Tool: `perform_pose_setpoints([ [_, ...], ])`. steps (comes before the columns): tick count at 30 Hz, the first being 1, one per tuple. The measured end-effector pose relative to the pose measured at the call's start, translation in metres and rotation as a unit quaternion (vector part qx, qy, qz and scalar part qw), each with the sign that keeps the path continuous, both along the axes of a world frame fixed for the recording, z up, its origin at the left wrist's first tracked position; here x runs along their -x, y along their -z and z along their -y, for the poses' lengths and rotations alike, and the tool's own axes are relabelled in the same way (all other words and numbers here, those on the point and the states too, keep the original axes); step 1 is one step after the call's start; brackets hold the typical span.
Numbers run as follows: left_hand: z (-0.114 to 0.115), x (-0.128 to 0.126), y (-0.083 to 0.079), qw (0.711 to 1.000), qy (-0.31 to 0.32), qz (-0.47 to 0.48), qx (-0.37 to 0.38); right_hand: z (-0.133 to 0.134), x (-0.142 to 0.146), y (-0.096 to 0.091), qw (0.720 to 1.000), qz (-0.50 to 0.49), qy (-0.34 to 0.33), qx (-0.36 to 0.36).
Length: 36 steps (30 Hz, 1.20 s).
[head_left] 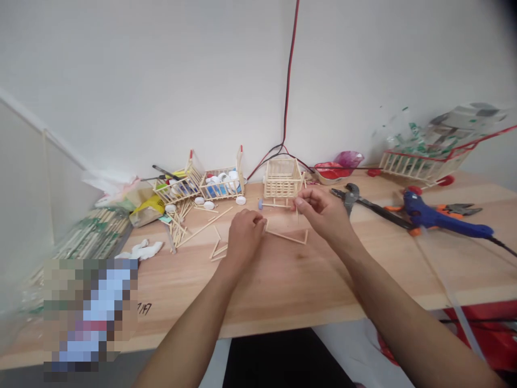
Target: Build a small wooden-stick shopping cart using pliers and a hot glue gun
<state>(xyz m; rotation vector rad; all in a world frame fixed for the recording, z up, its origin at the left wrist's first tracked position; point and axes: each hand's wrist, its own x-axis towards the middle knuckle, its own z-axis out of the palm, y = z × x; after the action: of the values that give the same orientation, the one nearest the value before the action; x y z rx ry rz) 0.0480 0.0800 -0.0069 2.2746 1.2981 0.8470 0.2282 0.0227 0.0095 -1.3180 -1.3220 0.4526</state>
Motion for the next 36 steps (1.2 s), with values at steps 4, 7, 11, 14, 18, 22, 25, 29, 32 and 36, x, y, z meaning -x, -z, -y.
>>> perform_pose_setpoints([
  [4,0.005,-0.012,0.009,0.993,-0.017,-0.109,-0.044,0.004,0.002,0.000,0.999,0.045,0.016,0.023],
  [7,0.006,-0.018,0.010,0.987,-0.031,-0.147,-0.056,0.005,0.005,-0.002,0.998,0.053,0.019,0.028],
  [11,0.003,-0.020,0.005,0.984,-0.033,-0.171,-0.036,0.003,0.005,0.000,0.997,0.065,0.028,0.013],
  [14,0.001,-0.019,0.000,0.985,-0.028,-0.168,-0.006,0.002,0.006,0.002,0.998,0.057,0.008,-0.004],
  [18,-0.006,-0.015,-0.002,0.989,-0.001,-0.146,0.011,0.002,0.006,0.002,0.999,0.043,-0.007,-0.020],
  [22,-0.009,-0.010,-0.003,0.996,0.001,-0.084,0.033,0.005,0.006,-0.002,0.999,0.035,-0.014,-0.016],
  [25,-0.011,-0.008,-0.011,0.999,0.014,-0.007,0.051,0.009,0.006,-0.004,0.999,0.042,-0.019,-0.019],
  [29,-0.018,-0.006,-0.023,0.992,0.025,0.091,0.087,0.010,0.007,-0.006,0.998,0.070,-0.002,-0.001],
  [32,-0.020,-0.004,-0.021,0.975,0.026,0.184,0.120,0.012,0.010,-0.006,0.996,0.088,0.003,0.018],
  [36,-0.015,0.001,-0.015,0.958,0.033,0.247,0.145,0.015,0.013,-0.005,0.992,0.122,0.004,0.021],
])
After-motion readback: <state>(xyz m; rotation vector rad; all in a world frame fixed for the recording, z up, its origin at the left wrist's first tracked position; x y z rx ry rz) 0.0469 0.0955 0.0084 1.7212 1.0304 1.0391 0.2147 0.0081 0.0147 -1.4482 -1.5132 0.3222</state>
